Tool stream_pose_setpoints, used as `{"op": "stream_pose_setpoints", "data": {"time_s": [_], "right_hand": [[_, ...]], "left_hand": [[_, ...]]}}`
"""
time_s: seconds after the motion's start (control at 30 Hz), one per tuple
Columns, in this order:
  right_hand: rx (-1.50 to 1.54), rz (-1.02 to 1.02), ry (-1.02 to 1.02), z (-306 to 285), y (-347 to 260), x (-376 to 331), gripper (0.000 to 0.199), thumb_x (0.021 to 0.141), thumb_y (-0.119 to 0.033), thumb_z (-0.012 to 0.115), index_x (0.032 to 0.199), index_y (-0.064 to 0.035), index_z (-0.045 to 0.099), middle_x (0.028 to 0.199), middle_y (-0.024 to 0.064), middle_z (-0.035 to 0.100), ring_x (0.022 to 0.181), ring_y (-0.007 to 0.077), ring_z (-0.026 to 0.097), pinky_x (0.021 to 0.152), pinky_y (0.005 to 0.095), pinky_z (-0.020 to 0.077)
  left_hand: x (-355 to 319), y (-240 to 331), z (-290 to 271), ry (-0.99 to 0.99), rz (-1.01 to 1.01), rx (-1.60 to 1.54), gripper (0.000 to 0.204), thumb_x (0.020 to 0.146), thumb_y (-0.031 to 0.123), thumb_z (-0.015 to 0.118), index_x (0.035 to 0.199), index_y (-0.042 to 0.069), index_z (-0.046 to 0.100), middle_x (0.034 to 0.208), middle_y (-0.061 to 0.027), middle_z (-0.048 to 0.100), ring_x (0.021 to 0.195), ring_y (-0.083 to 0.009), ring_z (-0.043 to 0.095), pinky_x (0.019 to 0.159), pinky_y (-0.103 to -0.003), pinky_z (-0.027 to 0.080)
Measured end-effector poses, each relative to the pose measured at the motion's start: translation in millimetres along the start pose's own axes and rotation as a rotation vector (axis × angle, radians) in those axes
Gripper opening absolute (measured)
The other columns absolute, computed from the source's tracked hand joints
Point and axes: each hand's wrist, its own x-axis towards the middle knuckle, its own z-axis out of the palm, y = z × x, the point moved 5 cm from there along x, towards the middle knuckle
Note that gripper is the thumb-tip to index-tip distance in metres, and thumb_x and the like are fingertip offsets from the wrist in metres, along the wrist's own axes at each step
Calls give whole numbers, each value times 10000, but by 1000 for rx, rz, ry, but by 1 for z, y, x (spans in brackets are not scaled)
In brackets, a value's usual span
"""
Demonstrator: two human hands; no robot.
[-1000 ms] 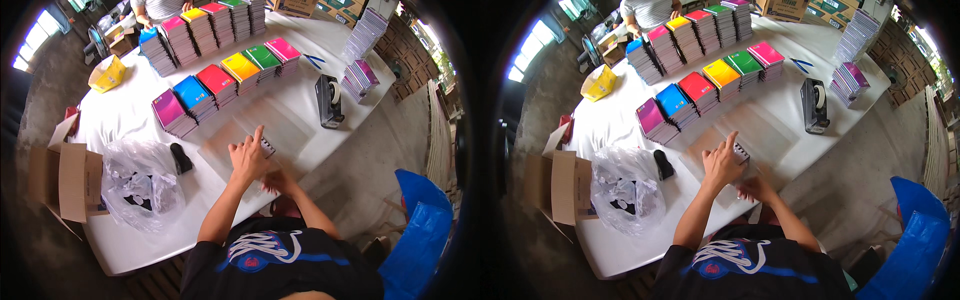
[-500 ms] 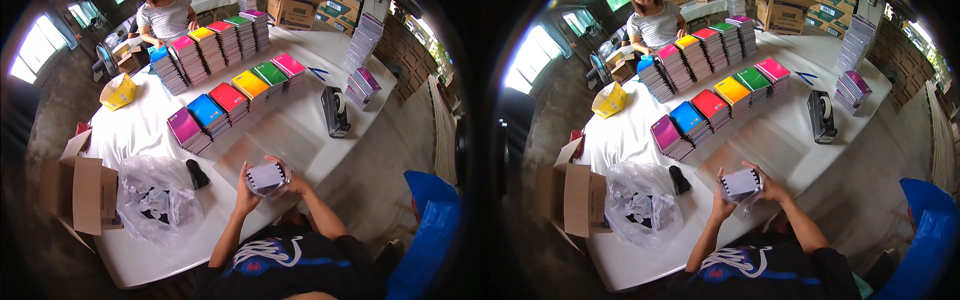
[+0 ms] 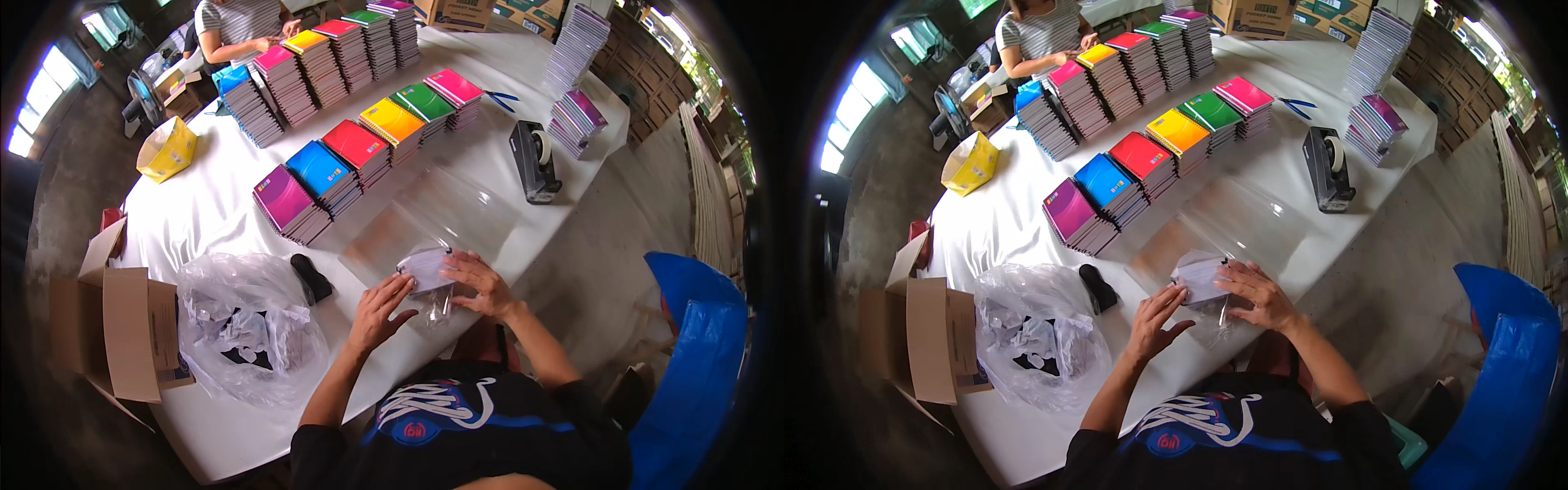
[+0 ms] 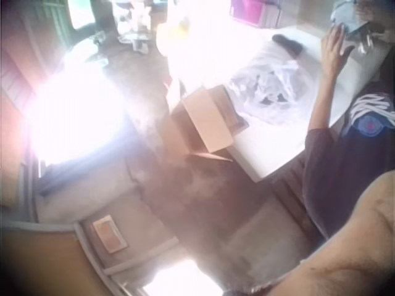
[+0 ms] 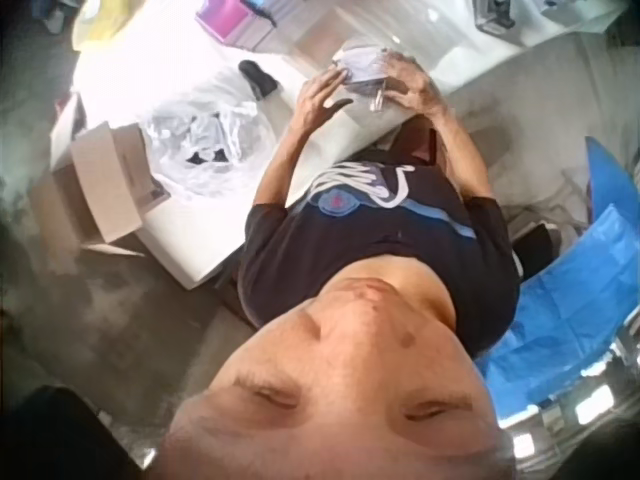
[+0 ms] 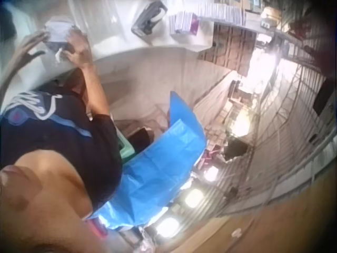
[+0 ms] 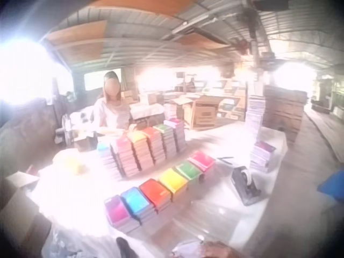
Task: The person sorts notebooks by color, stacks them, and places the stacks into plastic bags, using a tape dispenser to seal the bags.
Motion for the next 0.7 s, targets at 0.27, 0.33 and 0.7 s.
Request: {"op": "stream_pose_setpoints", "data": {"time_s": [0.27,0.33,0.7], "right_hand": [[-227,-132,-519,-7,0,36,799,618,-276,782,1326,-379,427,1497,-20,221,1382,187,197,1026,661,193],[-352,-109,-643,-8,-1,41,837,615,-311,781,1348,-390,386,1515,-25,158,1394,177,148,1022,678,178],[672,274,-157,-37,34,84,295,746,-138,687,1020,-30,671,1196,142,576,1098,172,543,957,323,408]], "left_hand": [[29,-5,-10,-286,37,29,736,678,178,703,1358,194,423,1381,29,430,1131,-212,471,862,-365,404],[39,-1,-11,-352,51,154,741,671,162,667,1364,200,408,1396,47,409,1111,-211,465,854,-371,397],[62,20,-10,-421,17,232,688,615,119,635,1284,153,480,1349,-7,448,1225,-150,422,928,-463,345]]}}
